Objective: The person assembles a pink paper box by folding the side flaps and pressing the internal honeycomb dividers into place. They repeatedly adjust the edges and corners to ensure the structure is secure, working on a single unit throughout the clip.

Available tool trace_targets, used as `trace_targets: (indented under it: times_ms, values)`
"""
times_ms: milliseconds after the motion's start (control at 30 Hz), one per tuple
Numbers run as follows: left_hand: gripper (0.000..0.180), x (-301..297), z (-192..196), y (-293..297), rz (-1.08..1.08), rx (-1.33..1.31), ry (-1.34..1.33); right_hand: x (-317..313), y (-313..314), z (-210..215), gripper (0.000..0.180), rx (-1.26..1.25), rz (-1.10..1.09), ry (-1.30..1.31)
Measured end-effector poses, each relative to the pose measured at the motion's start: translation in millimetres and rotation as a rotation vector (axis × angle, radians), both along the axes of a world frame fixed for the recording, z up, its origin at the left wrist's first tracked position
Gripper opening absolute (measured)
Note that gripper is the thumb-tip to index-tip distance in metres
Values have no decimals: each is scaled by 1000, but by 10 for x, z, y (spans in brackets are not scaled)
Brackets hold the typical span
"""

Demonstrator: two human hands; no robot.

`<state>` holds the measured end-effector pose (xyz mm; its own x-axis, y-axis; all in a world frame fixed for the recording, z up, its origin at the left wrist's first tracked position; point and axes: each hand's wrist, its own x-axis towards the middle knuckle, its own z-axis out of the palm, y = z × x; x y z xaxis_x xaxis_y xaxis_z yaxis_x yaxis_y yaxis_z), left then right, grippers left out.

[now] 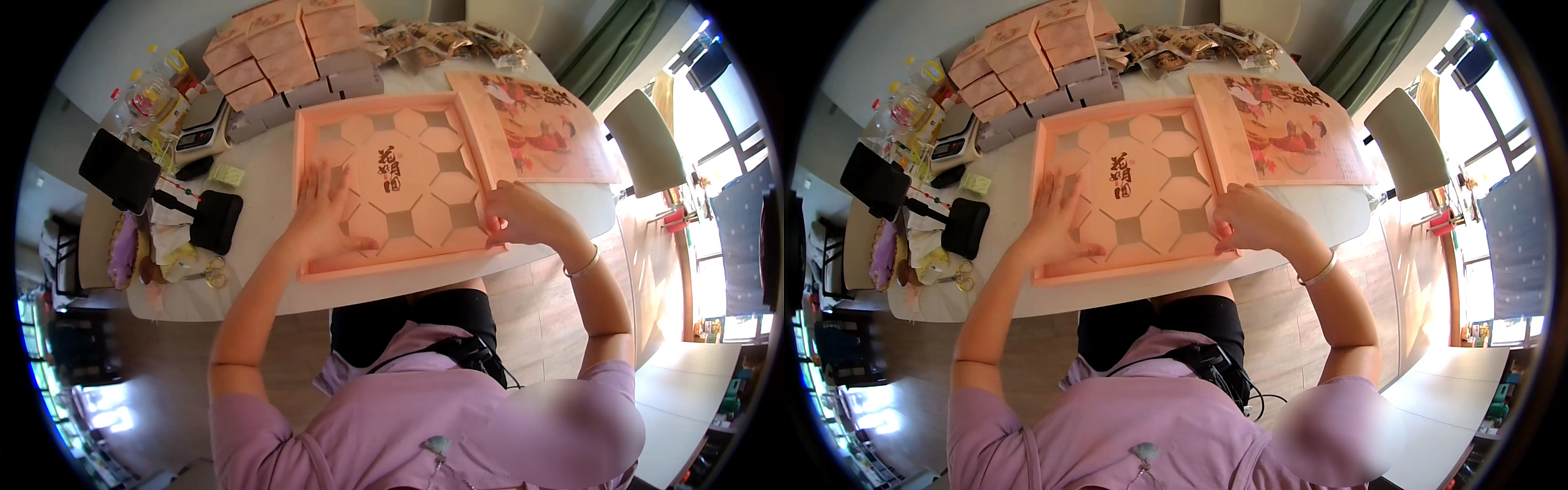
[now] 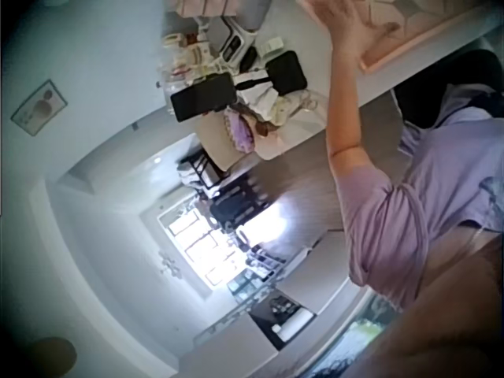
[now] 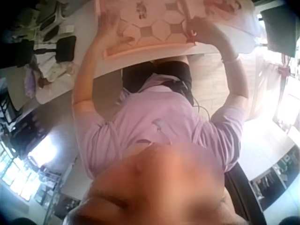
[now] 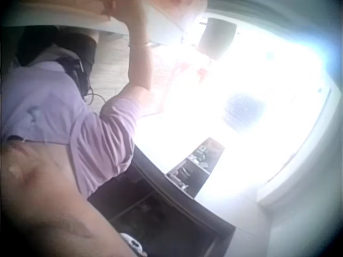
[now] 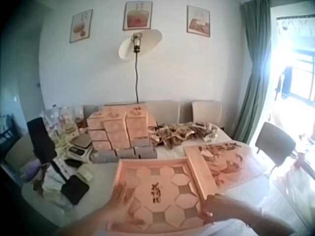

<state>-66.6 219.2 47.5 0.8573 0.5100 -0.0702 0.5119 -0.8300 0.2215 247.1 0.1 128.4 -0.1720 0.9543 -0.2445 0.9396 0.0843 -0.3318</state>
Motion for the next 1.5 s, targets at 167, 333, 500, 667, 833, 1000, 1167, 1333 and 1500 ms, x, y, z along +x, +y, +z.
trace_targets:
  times_ms: [167, 333, 500, 667, 833, 1000, 1167, 1333, 1500]
  values:
    - [150, 91, 124, -169, 23, -92, 6, 43, 231, -136, 18, -81, 115, -148]
    - [149, 93, 79, -240, 52, -67, 14, -48, 363, -260, 15, -185, 173, -303]
    - [147, 30, 120, -320, 70, -55, -8, -147, 338, -148, 20, -226, 107, -270]
    - [140, 138, 259, -512, 29, -92, 165, -271, 207, -269, 27, -112, 62, -353]
    - [126, -8, 120, -737, 48, -66, -36, -199, 244, -63, 33, -244, -21, -251]
    - [110, 11, 59, -1219, 118, -11, -116, -531, 608, -172, 81, 270, -222, -102]
    - [77, -107, 186, -1249, 33, 71, -226, -858, 1182, -637, 105, 1, -236, -296]
    - [60, -474, 226, -369, 32, 158, -374, -761, 1072, -628, 99, 270, -151, -202]
    - [78, -992, -83, 61, -52, 86, -426, -860, 144, -168, 78, 383, 85, 6]
